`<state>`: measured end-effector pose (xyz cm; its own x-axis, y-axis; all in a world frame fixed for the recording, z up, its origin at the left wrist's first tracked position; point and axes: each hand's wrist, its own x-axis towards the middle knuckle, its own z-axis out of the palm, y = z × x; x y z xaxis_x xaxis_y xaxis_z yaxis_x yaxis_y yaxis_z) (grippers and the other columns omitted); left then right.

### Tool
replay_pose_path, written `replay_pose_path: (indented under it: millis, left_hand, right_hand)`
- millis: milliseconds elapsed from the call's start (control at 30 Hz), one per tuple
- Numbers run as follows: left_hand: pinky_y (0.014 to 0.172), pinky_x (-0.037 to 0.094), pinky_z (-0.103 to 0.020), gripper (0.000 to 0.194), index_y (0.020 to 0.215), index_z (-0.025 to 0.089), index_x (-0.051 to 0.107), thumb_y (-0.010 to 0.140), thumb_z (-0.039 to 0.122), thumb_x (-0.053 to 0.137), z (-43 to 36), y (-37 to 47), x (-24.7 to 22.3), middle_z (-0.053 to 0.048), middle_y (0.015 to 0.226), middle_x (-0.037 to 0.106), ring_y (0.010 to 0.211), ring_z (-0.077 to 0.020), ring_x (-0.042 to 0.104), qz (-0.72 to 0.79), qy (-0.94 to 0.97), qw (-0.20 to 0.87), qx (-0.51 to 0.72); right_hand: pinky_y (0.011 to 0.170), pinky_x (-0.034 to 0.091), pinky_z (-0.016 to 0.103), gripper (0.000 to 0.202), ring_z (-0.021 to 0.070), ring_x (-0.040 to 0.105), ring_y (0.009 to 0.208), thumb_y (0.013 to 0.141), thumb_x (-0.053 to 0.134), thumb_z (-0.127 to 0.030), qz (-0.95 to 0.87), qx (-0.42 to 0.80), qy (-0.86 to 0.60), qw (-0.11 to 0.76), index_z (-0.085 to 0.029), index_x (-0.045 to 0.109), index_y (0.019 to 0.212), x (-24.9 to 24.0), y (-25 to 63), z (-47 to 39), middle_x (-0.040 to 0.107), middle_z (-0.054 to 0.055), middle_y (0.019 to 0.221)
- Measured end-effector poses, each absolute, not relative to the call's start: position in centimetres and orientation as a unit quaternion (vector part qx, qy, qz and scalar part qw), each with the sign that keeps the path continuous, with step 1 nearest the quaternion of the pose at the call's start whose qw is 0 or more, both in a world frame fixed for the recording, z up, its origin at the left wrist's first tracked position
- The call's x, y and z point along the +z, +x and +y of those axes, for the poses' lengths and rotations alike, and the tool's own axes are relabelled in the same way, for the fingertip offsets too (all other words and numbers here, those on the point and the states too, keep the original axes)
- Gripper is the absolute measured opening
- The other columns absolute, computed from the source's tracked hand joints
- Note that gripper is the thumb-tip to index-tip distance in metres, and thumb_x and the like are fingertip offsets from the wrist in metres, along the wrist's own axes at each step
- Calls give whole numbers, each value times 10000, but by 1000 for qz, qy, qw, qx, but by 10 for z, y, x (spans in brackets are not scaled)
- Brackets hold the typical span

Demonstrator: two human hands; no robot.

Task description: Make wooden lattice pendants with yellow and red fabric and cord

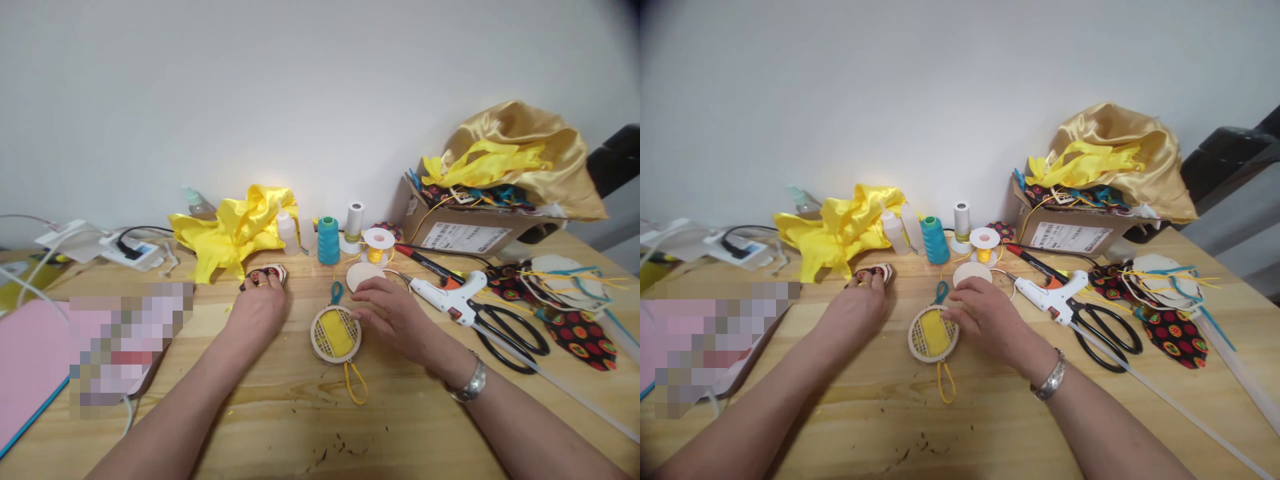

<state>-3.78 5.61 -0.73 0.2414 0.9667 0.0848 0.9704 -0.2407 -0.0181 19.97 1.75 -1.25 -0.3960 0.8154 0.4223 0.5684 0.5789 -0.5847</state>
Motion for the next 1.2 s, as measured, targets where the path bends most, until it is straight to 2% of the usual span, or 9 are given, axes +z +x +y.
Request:
replay_pose_path:
  millis: [200,267,367,500,633,733,867,1067,1200]
  left_hand:
    - [646,499,-387,351,1129,48,540,851,144,348,29,-33,36,-137,722,672,691,-285,653,-659,-747,12,-87]
    - [747,506,-380,357,1198,149,530,895,242,364,14,-22,51,-106,908,696,837,-258,656,-624,-732,-126,-243]
    - [830,511,-337,366,1222,208,552,910,337,411,-4,1,50,-64,1136,664,974,-215,633,-488,-641,-459,-373]
    - [806,528,-320,326,1156,224,629,866,323,518,-9,22,23,-34,1093,695,926,-199,647,-434,-522,-621,-392]
    - [809,518,-306,268,992,198,719,763,318,650,0,15,16,-39,980,725,881,-197,647,-512,-561,-529,-378]
    - [711,539,-316,354,1050,209,684,767,415,630,12,-6,21,-40,924,719,762,-179,647,-577,-526,-475,-405]
    - [733,529,-304,373,1077,198,656,767,403,628,29,-32,20,-57,1011,691,893,-188,621,-574,-520,-410,-481]
    - [794,502,-359,258,951,191,690,813,356,546,31,-32,-2,-57,966,718,867,-214,640,-609,-667,-283,-321]
    - [790,496,-356,244,914,214,693,856,265,461,23,-24,-13,-45,941,716,869,-214,646,-563,-766,-197,-240]
  right_hand:
    - [763,493,335,145,170,604,837,867,562,-281,-736,249,-448,443,-186,666,900,-5,201,17,645,71,907]
    - [777,504,350,293,183,604,903,800,647,-343,-662,374,-438,480,-215,618,1062,-1,202,17,637,76,1016]
    - [849,500,369,650,207,575,1055,664,763,-398,-561,580,-346,478,-261,502,1244,4,201,15,590,77,1191]
    - [806,506,320,367,164,639,855,683,751,-291,-518,665,-354,406,-193,655,1023,5,199,13,692,39,963]
    - [752,521,328,191,169,653,748,682,711,-221,-514,631,-424,398,-146,690,857,8,208,17,716,35,831]
    - [729,533,337,203,183,663,778,719,645,-179,-564,556,-464,397,-163,666,920,13,226,22,717,36,863]
    - [652,529,297,357,176,662,794,726,576,-107,-681,418,-528,287,-205,607,1068,11,247,26,699,37,956]
    - [664,502,358,435,247,647,820,752,660,-267,-754,166,-615,160,-194,551,1167,6,242,21,681,102,983]
    - [728,471,440,159,308,604,865,825,585,-238,-766,-39,-621,162,-146,652,937,16,226,16,666,147,898]
